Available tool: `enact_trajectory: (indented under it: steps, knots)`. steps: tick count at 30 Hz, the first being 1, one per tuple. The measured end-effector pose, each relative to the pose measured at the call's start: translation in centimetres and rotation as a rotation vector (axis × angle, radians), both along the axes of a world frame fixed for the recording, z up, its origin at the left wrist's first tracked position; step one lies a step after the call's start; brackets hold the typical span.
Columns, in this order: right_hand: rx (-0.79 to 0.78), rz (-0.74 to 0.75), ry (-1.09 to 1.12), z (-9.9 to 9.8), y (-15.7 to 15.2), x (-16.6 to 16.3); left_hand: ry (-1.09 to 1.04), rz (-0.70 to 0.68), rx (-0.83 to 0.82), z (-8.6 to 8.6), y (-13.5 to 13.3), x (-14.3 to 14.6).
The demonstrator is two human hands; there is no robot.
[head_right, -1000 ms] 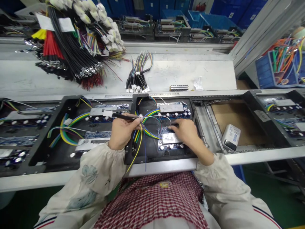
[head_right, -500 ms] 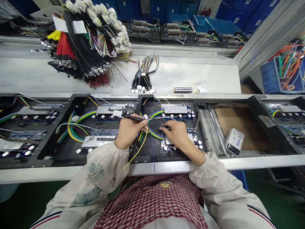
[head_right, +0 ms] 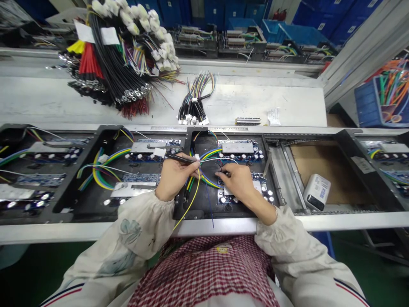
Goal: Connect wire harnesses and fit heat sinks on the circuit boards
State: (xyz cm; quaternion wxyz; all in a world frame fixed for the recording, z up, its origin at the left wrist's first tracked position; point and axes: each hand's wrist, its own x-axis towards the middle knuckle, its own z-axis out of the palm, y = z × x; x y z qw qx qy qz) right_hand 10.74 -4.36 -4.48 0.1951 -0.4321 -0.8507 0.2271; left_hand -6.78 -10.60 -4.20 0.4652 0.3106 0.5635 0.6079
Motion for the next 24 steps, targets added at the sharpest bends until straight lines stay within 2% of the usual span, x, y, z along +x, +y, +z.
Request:
enact_trajectory:
  steps: [3,7,9,11,13,17,24]
  knots:
    - [-0.04,0.036,-0.088,1.2,-1.1,0.9,-0.009,0.012,0.003,-0.1,0.0,0.0]
    - [-0.237,0.273,-0.051,2.6,-2.9,1.6,0.005,0.038,0.002,-0.3,0.1,0.0]
    - [-0.222,0.212,0.046,2.3,-2.7,1.2,0.018,0.031,0.003,-0.2,0.1,0.1]
    - [-0.101,0.069,0.104,1.5,-1.9,0.6,0.037,0.005,-0.004,-0.1,0.1,0.2]
    - [0.011,0.006,0.076,0.4,-0.9,0.0,0.059,-0.016,-0.016,0.0,0.0,0.2]
    - [0.066,-0.007,0.039,-0.8,-0.1,-0.2,0.088,-0.025,-0.032,0.0,0.0,0.2]
    - [0.1,-0.004,0.062,-0.9,-0.4,-0.1,0.103,-0.033,-0.033,-0.4,0.0,0.1]
